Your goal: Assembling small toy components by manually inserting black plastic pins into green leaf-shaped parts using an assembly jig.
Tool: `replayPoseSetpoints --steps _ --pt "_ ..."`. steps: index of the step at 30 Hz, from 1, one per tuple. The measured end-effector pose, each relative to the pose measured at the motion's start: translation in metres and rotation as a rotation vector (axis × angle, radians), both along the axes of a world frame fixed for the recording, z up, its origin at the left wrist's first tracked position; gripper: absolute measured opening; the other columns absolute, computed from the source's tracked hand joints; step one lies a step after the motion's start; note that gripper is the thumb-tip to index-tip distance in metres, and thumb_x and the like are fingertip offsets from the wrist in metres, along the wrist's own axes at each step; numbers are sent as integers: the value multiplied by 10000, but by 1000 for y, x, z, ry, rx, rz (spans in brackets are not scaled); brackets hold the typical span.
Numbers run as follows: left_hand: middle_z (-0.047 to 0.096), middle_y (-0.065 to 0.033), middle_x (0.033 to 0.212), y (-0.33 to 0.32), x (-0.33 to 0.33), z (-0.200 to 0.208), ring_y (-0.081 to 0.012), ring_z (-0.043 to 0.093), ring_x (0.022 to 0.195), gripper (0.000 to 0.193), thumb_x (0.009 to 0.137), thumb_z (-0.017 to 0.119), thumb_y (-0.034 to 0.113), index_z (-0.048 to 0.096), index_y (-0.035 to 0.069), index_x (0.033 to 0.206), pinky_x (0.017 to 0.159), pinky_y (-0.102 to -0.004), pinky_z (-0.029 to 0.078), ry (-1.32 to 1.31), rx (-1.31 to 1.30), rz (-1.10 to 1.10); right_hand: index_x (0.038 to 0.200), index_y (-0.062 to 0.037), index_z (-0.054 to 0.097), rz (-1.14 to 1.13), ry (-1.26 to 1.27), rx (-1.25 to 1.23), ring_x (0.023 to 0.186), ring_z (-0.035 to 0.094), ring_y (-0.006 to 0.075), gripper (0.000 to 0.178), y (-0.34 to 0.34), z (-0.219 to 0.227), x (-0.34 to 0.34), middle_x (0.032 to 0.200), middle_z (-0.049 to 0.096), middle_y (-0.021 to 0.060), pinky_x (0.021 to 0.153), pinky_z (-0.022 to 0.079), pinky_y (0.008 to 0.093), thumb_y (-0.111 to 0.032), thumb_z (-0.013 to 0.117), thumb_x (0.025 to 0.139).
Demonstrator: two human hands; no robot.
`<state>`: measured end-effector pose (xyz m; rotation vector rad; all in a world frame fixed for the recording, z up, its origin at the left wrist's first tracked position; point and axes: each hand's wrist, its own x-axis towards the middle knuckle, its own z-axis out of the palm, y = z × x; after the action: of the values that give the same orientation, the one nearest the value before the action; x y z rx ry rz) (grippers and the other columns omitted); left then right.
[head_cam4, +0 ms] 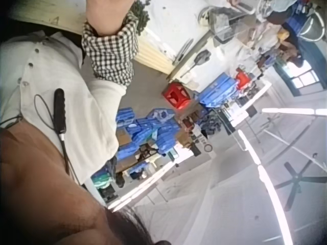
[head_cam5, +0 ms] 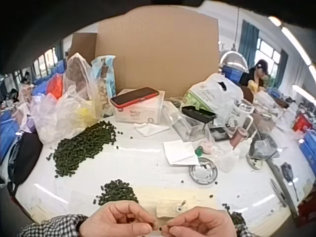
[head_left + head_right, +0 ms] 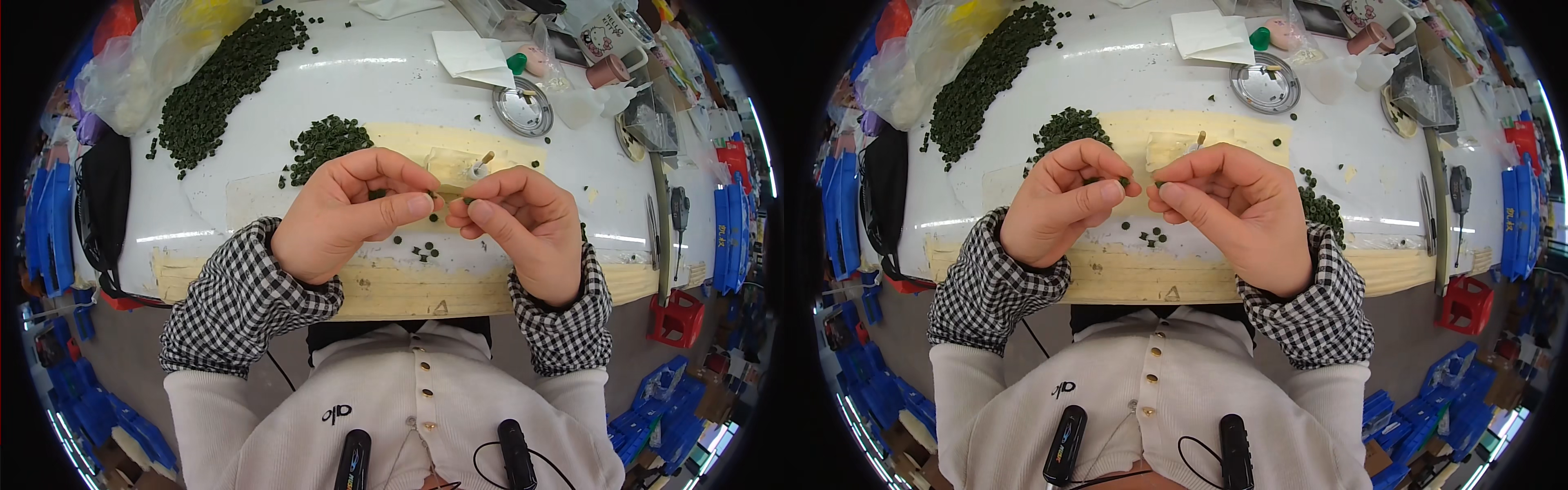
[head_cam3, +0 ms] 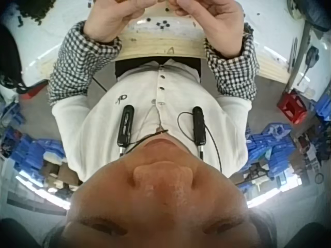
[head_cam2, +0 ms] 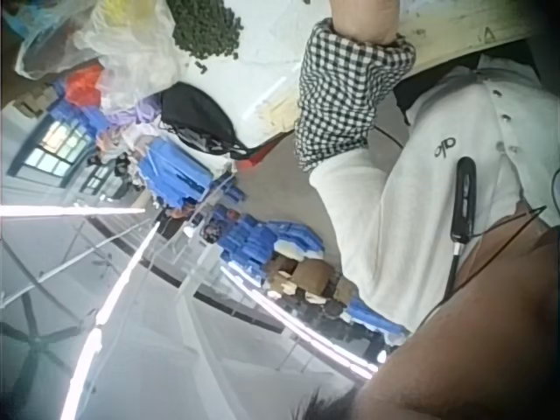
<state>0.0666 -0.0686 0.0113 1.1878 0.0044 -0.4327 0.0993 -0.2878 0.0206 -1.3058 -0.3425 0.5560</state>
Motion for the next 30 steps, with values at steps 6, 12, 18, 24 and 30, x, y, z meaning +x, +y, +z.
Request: replayPoseSetpoints --steps 6,12,18,24,30 --pt "674 -71 931 -2 -1 0 -29 490 661 141 853 663 54 606 64 982 541 -172 368 14 -13 22 1015 41 571 -55 -49 48 876 644 129 134 3 -5 -2 957 656 111 793 522 245 15 594 886" --pt "684 -96 925 -1 -2 -1 -36 524 655 145 847 668 40 611 68 977 527 -169 366 44 -44 12 1041 48 594 -41 -140 -13 883 641 118 170 1 -5 -2 953 648 85 783 518 231 12 616 876" --pt "684 -89 930 -3 -3 0 -58 581 746 154 834 678 19 614 56 970 613 -176 438 -14 78 34 1056 56 621 -35 -49 -19 889 648 128 200 3 -4 -3 975 663 107 823 529 245 4 642 865" --pt "692 -83 964 -6 -5 3 -44 577 768 142 834 681 28 621 47 962 638 -176 449 -167 108 47 1032 52 634 -64 -111 -37 894 654 138 182 5 -8 -6 974 673 115 818 532 249 0 650 859" --pt "694 -87 982 -6 -5 4 -12 517 686 132 840 681 48 621 50 958 550 -160 391 -116 87 35 1006 30 663 -120 -434 -243 875 656 138 169 7 -5 -7 948 680 113 760 541 248 4 661 839"
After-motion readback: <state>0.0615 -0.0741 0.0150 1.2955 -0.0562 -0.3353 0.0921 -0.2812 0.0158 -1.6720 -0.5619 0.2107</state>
